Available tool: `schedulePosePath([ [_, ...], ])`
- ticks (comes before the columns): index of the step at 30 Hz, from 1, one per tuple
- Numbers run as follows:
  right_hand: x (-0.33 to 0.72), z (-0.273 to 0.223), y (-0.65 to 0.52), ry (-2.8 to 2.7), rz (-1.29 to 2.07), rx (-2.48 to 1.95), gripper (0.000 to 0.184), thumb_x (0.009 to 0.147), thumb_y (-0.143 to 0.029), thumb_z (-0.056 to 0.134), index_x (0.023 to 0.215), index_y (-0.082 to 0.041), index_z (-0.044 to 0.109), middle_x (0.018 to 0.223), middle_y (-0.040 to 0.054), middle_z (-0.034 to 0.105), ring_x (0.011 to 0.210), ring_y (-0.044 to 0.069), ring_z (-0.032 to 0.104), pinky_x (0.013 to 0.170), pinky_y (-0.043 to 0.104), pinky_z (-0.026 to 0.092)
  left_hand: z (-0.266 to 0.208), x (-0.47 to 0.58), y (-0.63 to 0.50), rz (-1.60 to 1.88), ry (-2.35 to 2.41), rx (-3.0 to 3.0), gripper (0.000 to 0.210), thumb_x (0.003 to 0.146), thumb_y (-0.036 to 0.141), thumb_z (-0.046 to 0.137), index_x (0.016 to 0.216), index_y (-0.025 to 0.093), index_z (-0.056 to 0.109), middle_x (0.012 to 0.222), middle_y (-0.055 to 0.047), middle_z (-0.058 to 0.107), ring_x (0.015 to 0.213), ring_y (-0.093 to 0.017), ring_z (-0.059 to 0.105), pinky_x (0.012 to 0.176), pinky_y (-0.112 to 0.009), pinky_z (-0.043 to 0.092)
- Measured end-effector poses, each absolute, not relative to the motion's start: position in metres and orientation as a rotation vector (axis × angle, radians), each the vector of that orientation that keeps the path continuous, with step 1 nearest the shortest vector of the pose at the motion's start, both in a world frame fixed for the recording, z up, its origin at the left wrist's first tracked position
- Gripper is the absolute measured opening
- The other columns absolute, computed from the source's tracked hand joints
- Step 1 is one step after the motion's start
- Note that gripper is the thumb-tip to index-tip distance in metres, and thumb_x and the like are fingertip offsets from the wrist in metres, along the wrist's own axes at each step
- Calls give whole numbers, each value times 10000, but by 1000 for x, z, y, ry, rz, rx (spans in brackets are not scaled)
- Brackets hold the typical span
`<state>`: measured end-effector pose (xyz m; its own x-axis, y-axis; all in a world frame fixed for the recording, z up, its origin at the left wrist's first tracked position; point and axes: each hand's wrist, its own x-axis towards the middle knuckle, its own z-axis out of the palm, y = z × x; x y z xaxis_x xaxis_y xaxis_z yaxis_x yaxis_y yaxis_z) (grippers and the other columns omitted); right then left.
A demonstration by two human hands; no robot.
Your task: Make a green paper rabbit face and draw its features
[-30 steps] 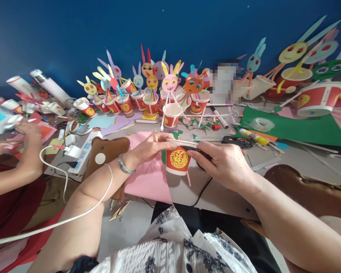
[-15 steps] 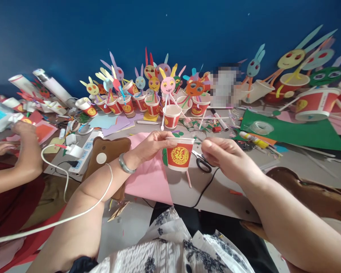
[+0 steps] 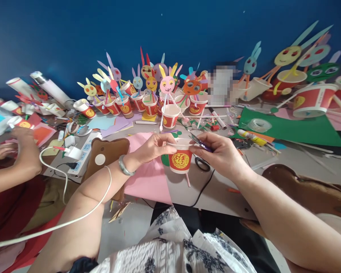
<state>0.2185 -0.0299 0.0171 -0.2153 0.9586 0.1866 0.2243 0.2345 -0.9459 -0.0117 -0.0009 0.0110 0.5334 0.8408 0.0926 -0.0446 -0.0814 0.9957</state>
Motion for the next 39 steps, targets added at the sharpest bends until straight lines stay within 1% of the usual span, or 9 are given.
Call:
schedulePosePath([
  [3, 217, 15, -30, -1679, 1016, -1114, 233, 822, -414, 751, 828, -199, 660, 771, 22, 681, 678, 160, 590, 608, 279, 484, 10, -11, 0, 793, 731, 1576, 336, 764, 481, 849, 752, 182, 696, 756, 7, 622, 752, -119, 547, 742, -272, 446],
  [8, 217, 15, -36, -1632, 647, -1224, 297, 824, -441, 759, 988, -219, 651, 645, -38, 597, 565, 130, 494, 556, 266, 414, 6, -6, -4, 932, 798, 1650, 404, 806, 578, 815, 800, 187, 715, 790, -16, 681, 759, -132, 587, 731, -278, 467],
  [11, 218, 15, -39, -1743, 527, -1219, 331, 848, -527, 734, 899, -218, 622, 604, -40, 561, 526, 120, 449, 530, 265, 379, 1, -4, -8, 1070, 865, 1683, 396, 854, 590, 769, 861, 195, 731, 869, -36, 732, 821, -152, 637, 761, -285, 492],
  [14, 218, 12, -41, -1883, 477, -1216, 328, 906, -537, 654, 852, -217, 605, 593, -28, 566, 499, 113, 445, 520, 258, 374, -2, -3, -11, 1111, 936, 1680, 420, 877, 603, 738, 867, 184, 711, 840, -31, 718, 788, -141, 627, 701, -263, 482],
  [19, 216, 9, -42, -2045, 344, -1266, 291, 939, -480, 598, 934, -200, 679, 614, 5, 630, 479, 128, 498, 526, 267, 371, 0, -1, -12, 1111, 944, 1647, 465, 888, 632, 711, 796, 183, 631, 727, 6, 644, 664, -111, 589, 619, -240, 472],
  [25, 217, 9, -42, -2111, 213, -1315, 361, 960, -512, 548, 917, -195, 714, 583, 20, 630, 468, 145, 521, 516, 274, 342, -2, 2, -13, 1102, 875, 1594, 469, 883, 640, 713, 831, 185, 617, 762, -15, 679, 687, -132, 657, 636, -250, 514],
  [31, 219, 8, -42, -2207, 121, -1338, 410, 963, -552, 534, 980, -198, 740, 648, 46, 694, 513, 166, 587, 515, 270, 307, -3, -2, -17, 1193, 928, 1643, 374, 967, 572, 642, 1098, 239, 533, 812, 1, 672, 690, -137, 669, 638, -254, 498],
  [35, 218, 6, -42, -2226, -17, -1327, 434, 987, -551, 510, 966, -185, 743, 650, 51, 699, 529, 171, 609, 503, 272, 278, 1, -3, -18, 1175, 904, 1797, 363, 996, 576, 583, 1019, 215, 602, 965, -45, 687, 780, -137, 665, 698, -264, 510],
  [39, 218, 3, -43, -2289, -124, -1223, 425, 1020, -523, 501, 938, -178, 735, 668, 48, 707, 551, 157, 616, 510, 279, 280, 4, -1, -21, 1107, 893, 1736, 362, 955, 544, 669, 1079, 210, 606, 1029, -63, 703, 901, -159, 689, 750, -258, 518],
])
